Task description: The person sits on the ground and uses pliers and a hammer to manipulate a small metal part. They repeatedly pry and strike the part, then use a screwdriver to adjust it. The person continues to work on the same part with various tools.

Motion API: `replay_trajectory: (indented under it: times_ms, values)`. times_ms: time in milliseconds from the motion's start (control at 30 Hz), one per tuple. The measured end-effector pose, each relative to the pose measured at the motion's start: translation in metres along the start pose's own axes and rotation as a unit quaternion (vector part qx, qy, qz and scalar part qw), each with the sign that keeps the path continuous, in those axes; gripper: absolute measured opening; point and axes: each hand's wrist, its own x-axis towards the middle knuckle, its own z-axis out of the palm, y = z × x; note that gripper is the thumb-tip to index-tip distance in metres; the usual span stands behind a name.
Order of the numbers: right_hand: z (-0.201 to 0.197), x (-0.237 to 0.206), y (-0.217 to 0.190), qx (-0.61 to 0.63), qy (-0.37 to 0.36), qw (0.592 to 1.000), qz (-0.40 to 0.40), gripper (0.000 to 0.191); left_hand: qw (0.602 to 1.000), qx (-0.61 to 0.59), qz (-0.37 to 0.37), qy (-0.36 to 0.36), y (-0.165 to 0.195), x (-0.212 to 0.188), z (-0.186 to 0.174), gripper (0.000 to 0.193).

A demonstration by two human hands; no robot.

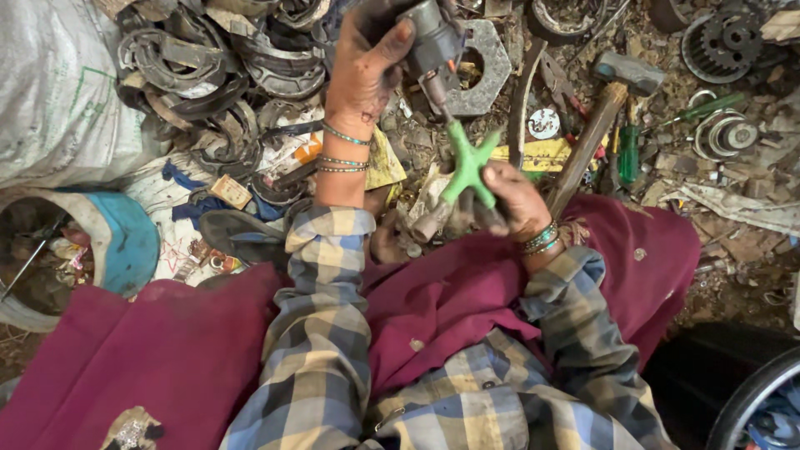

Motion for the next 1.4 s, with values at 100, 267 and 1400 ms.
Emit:
replay_trajectory:
  times_ms: [100,267,1400]
  values:
    - [0.010,0.004,-0.005,-0.094,0.055,0.992,-0.068,0.035,0.996,-0.042,0.026,-0.080,0.004,0.004,0.003,0.038]
    - [0.033,0.011,-0.007,-0.195,0.128,0.964,-0.129,0.027,0.995,-0.042,0.043,-0.082,0.011,0.009,0.001,0.030]
    - [0.045,-0.009,-0.007,0.070,-0.072,0.991,-0.092,0.057,0.983,-0.097,-0.073,-0.141,-0.005,-0.009,0.061,0.039]
